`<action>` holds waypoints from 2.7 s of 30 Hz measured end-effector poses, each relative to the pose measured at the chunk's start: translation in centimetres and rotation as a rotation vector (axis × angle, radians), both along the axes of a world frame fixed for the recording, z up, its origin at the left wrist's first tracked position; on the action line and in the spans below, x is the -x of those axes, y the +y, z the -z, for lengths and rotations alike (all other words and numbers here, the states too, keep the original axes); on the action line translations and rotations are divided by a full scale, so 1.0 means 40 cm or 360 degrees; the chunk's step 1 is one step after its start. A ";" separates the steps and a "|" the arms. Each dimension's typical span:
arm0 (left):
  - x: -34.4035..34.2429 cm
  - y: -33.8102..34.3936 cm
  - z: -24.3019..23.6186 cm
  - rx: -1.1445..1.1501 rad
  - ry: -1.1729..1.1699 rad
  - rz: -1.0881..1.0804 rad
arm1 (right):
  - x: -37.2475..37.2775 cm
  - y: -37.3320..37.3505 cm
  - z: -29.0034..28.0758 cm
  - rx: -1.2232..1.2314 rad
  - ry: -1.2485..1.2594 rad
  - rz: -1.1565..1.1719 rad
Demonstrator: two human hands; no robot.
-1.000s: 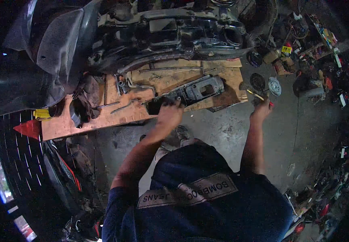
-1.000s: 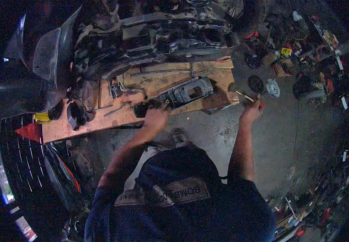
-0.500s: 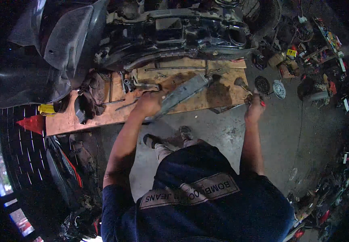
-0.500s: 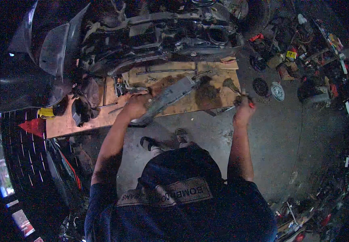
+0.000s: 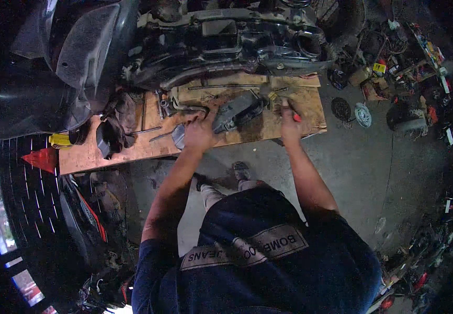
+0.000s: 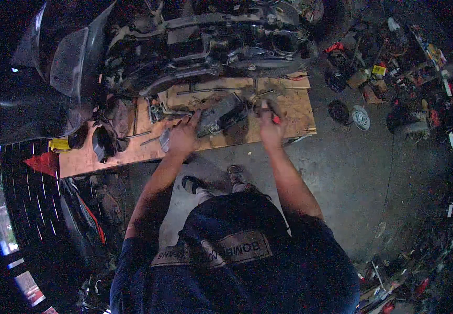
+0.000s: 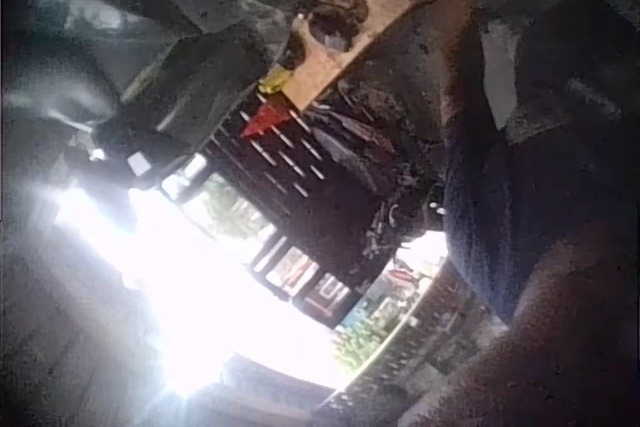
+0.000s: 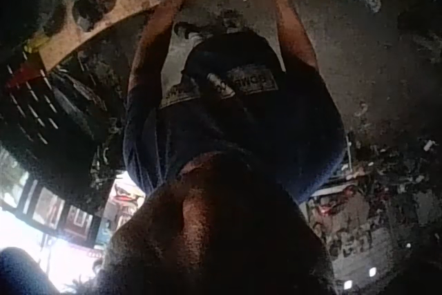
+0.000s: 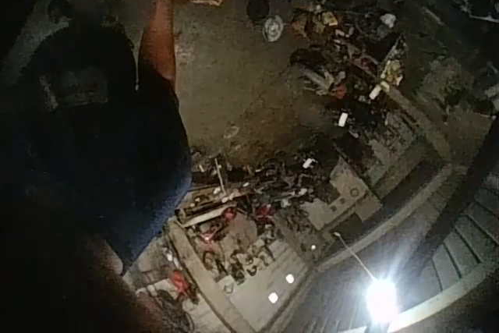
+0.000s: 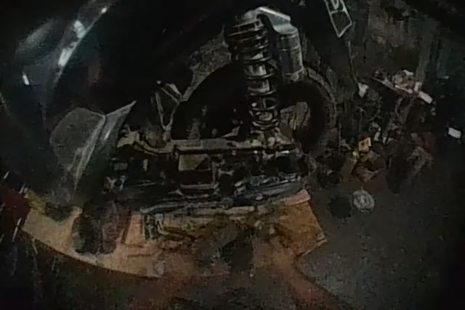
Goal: The person works on a disassembled mechanical assembly, likely a motorcycle engine, on a wooden workbench. They use a T-handle wrench to tighten bolts on the engine block and then use a small brush to clean the interior of a metal casing component.
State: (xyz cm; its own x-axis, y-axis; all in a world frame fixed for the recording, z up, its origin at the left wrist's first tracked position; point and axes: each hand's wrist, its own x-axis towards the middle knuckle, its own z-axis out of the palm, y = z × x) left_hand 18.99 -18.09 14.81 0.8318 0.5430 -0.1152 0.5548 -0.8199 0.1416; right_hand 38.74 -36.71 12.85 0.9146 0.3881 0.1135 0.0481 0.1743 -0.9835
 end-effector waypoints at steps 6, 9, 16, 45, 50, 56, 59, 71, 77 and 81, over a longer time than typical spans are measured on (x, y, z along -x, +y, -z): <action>-0.052 0.069 -0.037 0.0403 0.0235 -0.0149 | -0.005 -0.010 0.137 0.0570 0.0182 0.0046; -0.049 0.091 -0.027 0.0509 0.0246 -0.0074 | -0.017 -0.032 0.121 -0.0141 0.0455 -0.0158; -0.088 0.034 -0.077 0.0261 0.0500 -0.0137 | 0.064 0.074 0.046 0.0191 0.0003 -0.0241; -0.076 0.028 -0.072 0.0392 0.0322 -0.0157 | 0.053 0.164 0.144 0.0870 0.0107 -0.0408; -0.056 0.022 -0.030 0.0212 0.0286 -0.0128 | 0.004 0.137 0.115 0.1035 0.0105 -0.1012; -0.065 0.019 -0.031 0.0198 0.0324 -0.0158 | 0.080 0.140 0.163 0.0667 -0.0961 -0.0645; -0.060 0.021 -0.015 0.0103 0.0362 -0.0128 | 0.022 0.132 0.127 0.0974 -0.0317 -0.0711; -0.052 -0.001 -0.067 0.0196 0.0204 -0.0159 | 0.016 0.115 -0.119 0.1547 -0.0560 -0.0445; -0.062 0.001 -0.059 0.0168 0.0193 -0.0164 | 0.057 0.076 -0.003 0.1250 -0.0597 -0.0645; -0.047 0.007 -0.005 0.0008 0.0170 -0.0127 | 0.010 0.085 -0.050 0.0682 -0.0440 -0.0678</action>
State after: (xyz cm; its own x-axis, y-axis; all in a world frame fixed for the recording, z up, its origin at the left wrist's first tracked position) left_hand 20.86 -17.83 15.00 0.7690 0.6060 -0.2036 0.6302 -0.7720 0.0826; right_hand 38.34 -33.31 14.84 0.6306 0.7723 0.0769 0.3218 -0.1700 -0.9314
